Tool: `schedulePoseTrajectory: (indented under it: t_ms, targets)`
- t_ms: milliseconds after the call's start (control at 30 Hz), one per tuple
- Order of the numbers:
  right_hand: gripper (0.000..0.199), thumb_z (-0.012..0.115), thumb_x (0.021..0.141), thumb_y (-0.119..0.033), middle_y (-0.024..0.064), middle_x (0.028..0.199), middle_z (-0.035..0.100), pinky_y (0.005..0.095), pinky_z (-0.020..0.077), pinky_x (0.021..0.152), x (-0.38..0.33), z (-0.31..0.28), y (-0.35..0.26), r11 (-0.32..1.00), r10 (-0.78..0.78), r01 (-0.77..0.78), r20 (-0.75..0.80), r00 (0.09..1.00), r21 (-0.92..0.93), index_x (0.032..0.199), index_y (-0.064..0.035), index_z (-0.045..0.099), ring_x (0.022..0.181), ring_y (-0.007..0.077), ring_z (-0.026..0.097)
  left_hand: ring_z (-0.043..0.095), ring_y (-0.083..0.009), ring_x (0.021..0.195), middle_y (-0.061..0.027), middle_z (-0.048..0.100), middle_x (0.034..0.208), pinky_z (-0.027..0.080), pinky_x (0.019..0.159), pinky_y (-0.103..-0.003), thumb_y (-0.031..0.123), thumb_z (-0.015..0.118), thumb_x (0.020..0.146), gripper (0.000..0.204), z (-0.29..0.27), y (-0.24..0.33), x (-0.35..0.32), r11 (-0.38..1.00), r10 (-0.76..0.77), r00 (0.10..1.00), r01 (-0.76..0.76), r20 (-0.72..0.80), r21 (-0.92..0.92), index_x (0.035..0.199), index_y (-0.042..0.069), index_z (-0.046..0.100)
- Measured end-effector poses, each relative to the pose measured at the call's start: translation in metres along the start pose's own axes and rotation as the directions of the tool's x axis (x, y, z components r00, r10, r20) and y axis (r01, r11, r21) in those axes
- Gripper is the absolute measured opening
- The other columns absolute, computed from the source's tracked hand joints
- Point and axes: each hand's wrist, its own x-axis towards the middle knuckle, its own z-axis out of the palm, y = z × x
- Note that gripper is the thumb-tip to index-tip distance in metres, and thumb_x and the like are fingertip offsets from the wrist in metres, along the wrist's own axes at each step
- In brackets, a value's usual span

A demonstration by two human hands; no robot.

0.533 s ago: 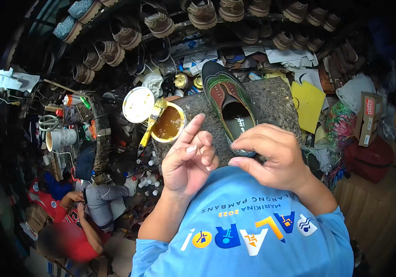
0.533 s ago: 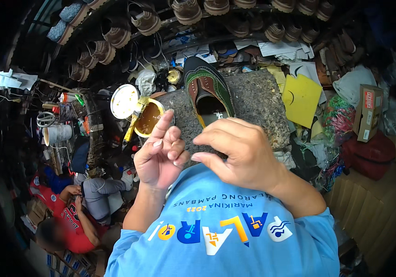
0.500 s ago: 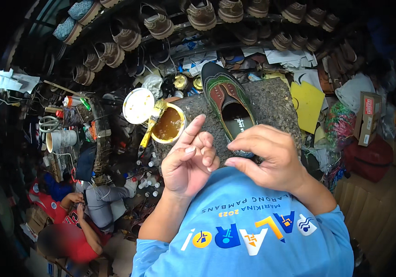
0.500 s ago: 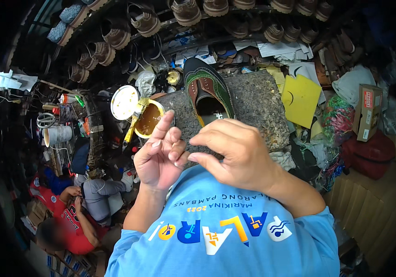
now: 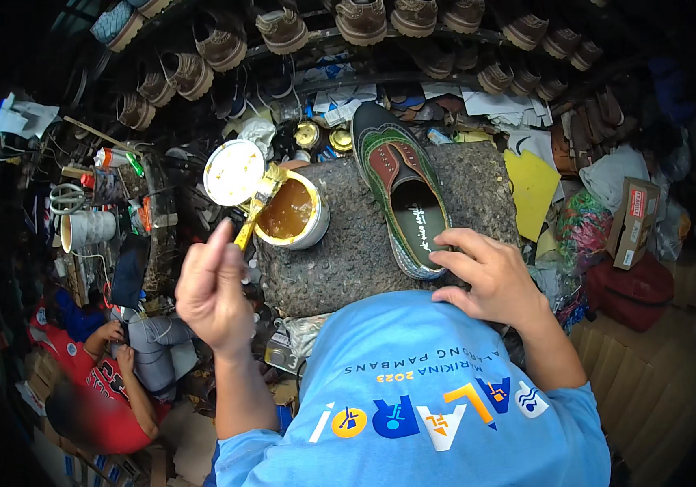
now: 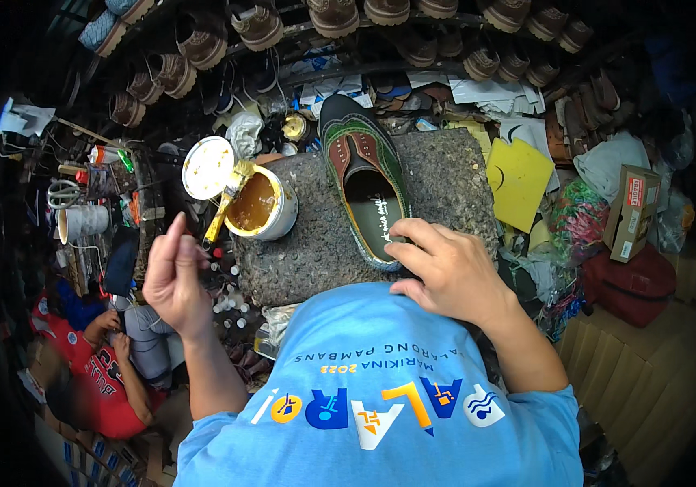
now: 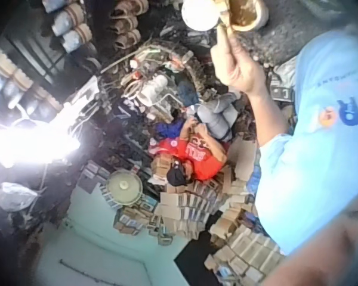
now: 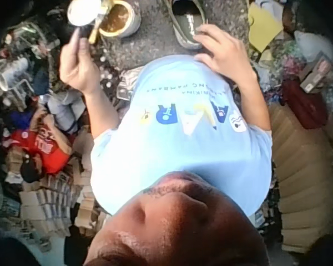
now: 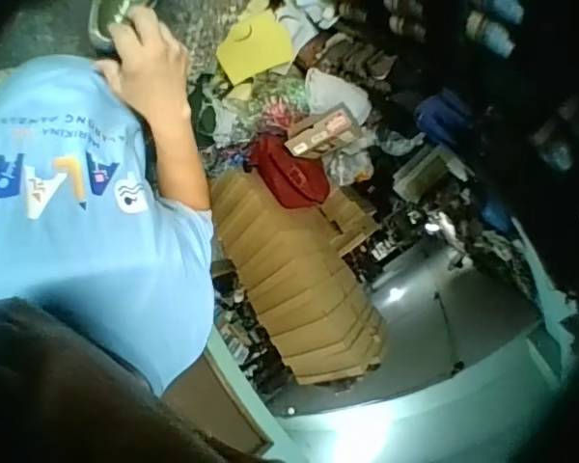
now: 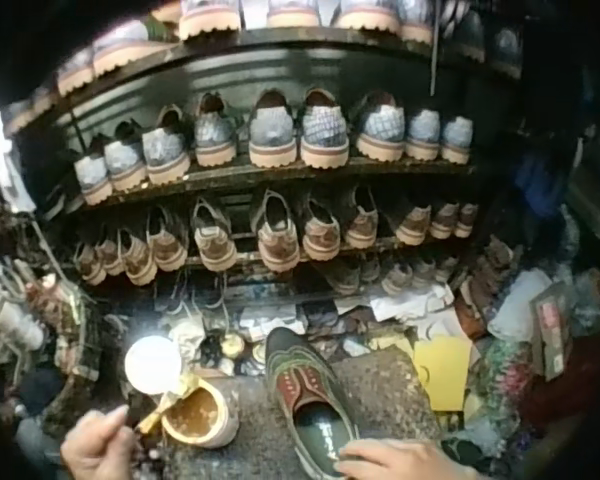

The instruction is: Applying adhesive to a shoe insole and then inserting it into a shoe.

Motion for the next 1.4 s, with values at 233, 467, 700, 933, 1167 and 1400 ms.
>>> schedulePoseTrajectory:
  t_ms: [233, 467, 700, 933, 1167, 1400]
  targets:
    - [0.032, 0.089, 0.070, -0.018, 0.0082, 0.093, 0.066, 0.0347, 0.0549, 0.064, 0.012, 0.014, 0.012, 0.981, -0.022, 0.037, -0.081, 0.997, 0.190, 0.091, -0.0040, 0.070, 0.078, 0.0252, 0.067, 0.061, -0.0163, 0.093, -0.0092, 0.066, 0.110, 0.050, 0.083, -0.027, 0.010, 0.076, 0.092, 0.050, -0.032, -0.032, 0.006, 0.775, -0.192, 0.968, 0.047, 0.164, 0.630, 0.139, 0.003, 0.063]
    - [0.035, 0.092, 0.070, -0.020, 0.0104, 0.093, 0.068, 0.0330, 0.0557, 0.061, 0.013, 0.016, 0.011, 0.973, -0.105, 0.106, -0.016, 0.994, 0.207, 0.092, -0.0017, 0.071, 0.074, 0.0241, 0.068, 0.062, -0.0209, 0.090, -0.0126, 0.066, 0.097, 0.051, 0.085, -0.033, -0.002, 0.082, 0.078, 0.066, -0.017, -0.034, 0.010, 0.829, -0.345, 0.915, 0.192, 0.210, 0.526, 0.141, 0.006, 0.062]
    - [0.042, 0.087, 0.072, -0.015, 0.0144, 0.110, 0.069, 0.0379, 0.0560, 0.087, 0.076, -0.004, 0.035, 0.978, -0.182, 0.197, -0.186, 0.966, 0.065, 0.108, -0.0016, 0.072, 0.098, 0.0312, 0.068, 0.059, -0.0124, 0.071, -0.0089, 0.064, 0.080, 0.047, 0.065, -0.025, -0.003, 0.076, 0.086, 0.031, -0.011, -0.030, 0.022, 0.947, 0.029, 0.989, -0.073, 0.144, 0.313, 0.117, -0.005, 0.073]
    - [0.032, 0.079, 0.079, -0.007, 0.0157, 0.116, 0.071, 0.0407, 0.0550, 0.100, 0.105, 0.016, 0.097, 0.915, -0.296, 0.324, -0.147, 0.944, 0.241, 0.108, -0.0010, 0.070, 0.118, 0.0332, 0.067, 0.061, -0.0075, 0.064, -0.0086, 0.069, 0.082, 0.046, 0.055, -0.018, 0.007, 0.069, 0.098, 0.012, -0.027, 0.017, 0.045, 0.996, 0.019, 0.993, -0.028, -0.113, -0.083, 0.104, -0.003, 0.068]
    - [0.016, 0.074, 0.078, 0.000, 0.0123, 0.100, 0.074, 0.0366, 0.0594, 0.090, 0.104, 0.027, 0.099, 0.856, -0.231, 0.326, -0.267, 0.936, 0.401, 0.094, -0.0001, 0.072, 0.102, 0.0285, 0.074, 0.057, -0.0055, 0.060, -0.0035, 0.068, 0.073, 0.044, 0.055, -0.023, 0.010, 0.072, 0.095, 0.012, 0.002, -0.003, 0.055, 0.879, 0.036, 0.968, -0.149, 0.248, 0.454, 0.090, -0.001, 0.069]
    - [0.018, 0.075, 0.080, 0.001, 0.0109, 0.095, 0.074, 0.0326, 0.0580, 0.079, 0.103, 0.025, 0.100, 0.847, -0.191, 0.321, -0.320, 0.928, 0.424, 0.097, -0.0014, 0.076, 0.088, 0.0237, 0.073, 0.043, -0.0077, 0.040, -0.0055, 0.058, 0.058, 0.033, 0.038, -0.023, 0.017, 0.058, 0.101, 0.019, -0.006, -0.045, 0.060, 0.708, -0.545, 0.828, 0.539, 0.132, -0.456, 0.085, 0.008, 0.061]
